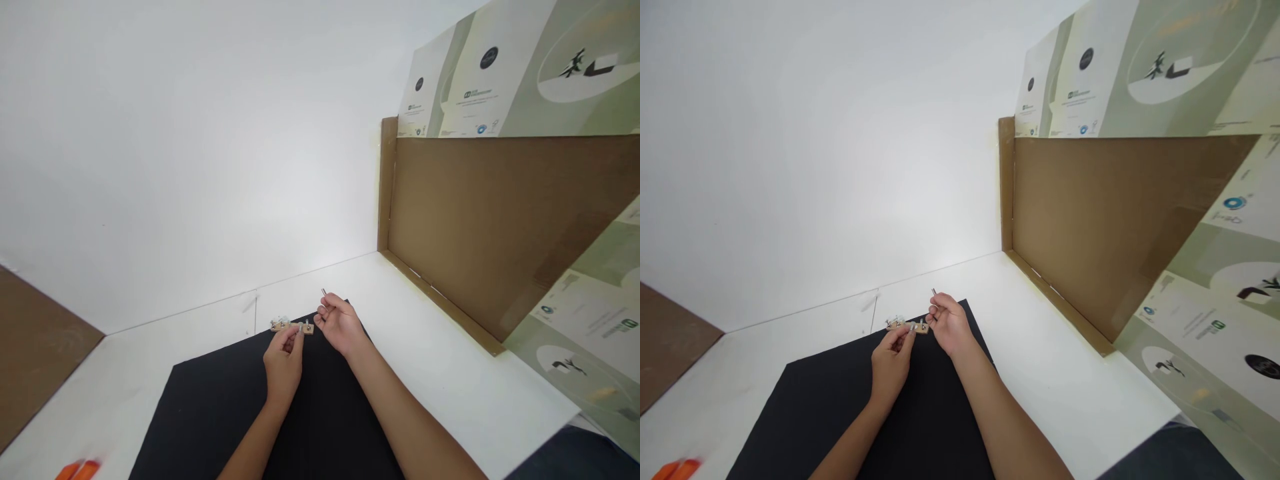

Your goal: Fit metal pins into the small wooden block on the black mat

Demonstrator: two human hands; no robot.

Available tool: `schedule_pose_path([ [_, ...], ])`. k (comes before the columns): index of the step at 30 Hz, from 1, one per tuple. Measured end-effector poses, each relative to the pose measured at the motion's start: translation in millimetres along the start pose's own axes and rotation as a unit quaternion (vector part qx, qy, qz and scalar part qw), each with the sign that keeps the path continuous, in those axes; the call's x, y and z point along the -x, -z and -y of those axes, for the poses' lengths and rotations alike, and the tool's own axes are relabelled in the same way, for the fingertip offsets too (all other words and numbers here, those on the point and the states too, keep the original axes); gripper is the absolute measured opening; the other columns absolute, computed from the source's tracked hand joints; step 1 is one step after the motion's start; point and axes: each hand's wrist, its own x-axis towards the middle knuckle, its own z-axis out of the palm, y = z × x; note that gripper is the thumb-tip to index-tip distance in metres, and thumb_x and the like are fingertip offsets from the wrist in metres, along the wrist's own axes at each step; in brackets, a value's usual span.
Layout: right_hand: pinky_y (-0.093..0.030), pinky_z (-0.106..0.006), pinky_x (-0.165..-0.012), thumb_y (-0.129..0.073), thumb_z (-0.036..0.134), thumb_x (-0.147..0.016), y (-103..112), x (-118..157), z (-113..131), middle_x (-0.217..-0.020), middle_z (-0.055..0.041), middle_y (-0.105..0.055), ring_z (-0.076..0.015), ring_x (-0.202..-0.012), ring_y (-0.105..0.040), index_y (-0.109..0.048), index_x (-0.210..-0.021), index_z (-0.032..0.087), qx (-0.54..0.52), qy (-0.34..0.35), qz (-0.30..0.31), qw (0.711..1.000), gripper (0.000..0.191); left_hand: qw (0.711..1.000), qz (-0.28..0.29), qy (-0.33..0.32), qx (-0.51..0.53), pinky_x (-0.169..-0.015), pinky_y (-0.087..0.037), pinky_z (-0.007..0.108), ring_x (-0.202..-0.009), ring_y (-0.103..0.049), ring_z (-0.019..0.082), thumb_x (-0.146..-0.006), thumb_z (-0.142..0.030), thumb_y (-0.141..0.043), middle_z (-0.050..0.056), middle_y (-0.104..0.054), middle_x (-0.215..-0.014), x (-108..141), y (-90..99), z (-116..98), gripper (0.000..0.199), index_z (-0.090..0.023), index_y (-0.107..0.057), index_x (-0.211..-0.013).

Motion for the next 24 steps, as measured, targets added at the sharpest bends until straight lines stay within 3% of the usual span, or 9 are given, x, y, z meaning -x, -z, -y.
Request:
schedule_pose_path([
  [5, -0.040, -0.024, -0.054, -0.076, 0.014, -0.061, 0.9, -1.5, 1.0, -0.062, 0.0047, -0.063, -0.0091, -0.053, -0.051, -0.061, -0.066, 0.020, -0.005, 0.006, 0.000, 1.000, 0.017, 0.991, 0.007, -0.029, -0.132, -0.057, -0.045, 0.025, -0.055, -0.055, 0.014, -0.078, -0.038, -0.065, 0.000, -0.065, -0.064, -7.9, 3.0, 6.7, 0.025, -0.018, -0.075, -0.087],
  [8, -0.039, -0.023, -0.052, -0.077, 0.015, -0.060, 1.0, -1.7, 1.7, -0.061, 0.0050, -0.062, -0.0083, -0.053, -0.051, -0.061, -0.065, 0.019, -0.005, 0.009, 0.002, 1.000, 0.017, 0.982, 0.018, -0.041, -0.186, -0.057, -0.043, 0.025, -0.053, -0.051, 0.013, -0.081, -0.037, -0.060, -0.001, -0.066, -0.065, -16.4, 4.8, 6.6, 0.025, -0.018, -0.076, -0.087],
  [13, -0.038, -0.023, -0.052, -0.078, 0.014, -0.059, 1.2, -1.9, 2.1, -0.061, 0.0049, -0.063, -0.0080, -0.054, -0.051, -0.062, -0.065, 0.019, -0.004, 0.013, 0.005, 1.000, 0.018, 0.972, 0.046, -0.052, -0.223, -0.065, -0.046, 0.028, -0.058, -0.057, 0.015, -0.083, -0.035, -0.057, 0.001, -0.073, -0.078, -24.2, 4.8, 6.4, 0.025, -0.020, -0.076, -0.089],
  [18, -0.038, -0.023, -0.051, -0.077, 0.014, -0.059, 1.2, -1.8, 1.5, -0.060, 0.0046, -0.063, -0.0081, -0.052, -0.050, -0.062, -0.064, 0.019, -0.002, 0.014, -0.005, 1.000, 0.017, 0.961, 0.074, -0.060, -0.261, -0.080, -0.048, 0.028, -0.086, -0.067, 0.019, -0.085, -0.030, -0.054, 0.001, -0.075, -0.095, -23.0, 4.8, 5.3, 0.023, -0.024, -0.076, -0.092],
  [24, -0.044, -0.025, -0.060, -0.077, 0.014, -0.058, 1.2, -1.8, 2.3, -0.060, 0.0040, -0.065, -0.0094, -0.055, -0.054, -0.063, -0.065, 0.019, 0.008, 0.009, -0.038, 0.999, 0.016, 0.944, 0.070, -0.036, -0.321, -0.071, -0.047, 0.028, -0.081, -0.068, 0.021, -0.088, -0.032, -0.053, 0.003, -0.074, -0.087, -20.6, 6.1, 2.1, 0.025, -0.024, -0.075, -0.095],
])
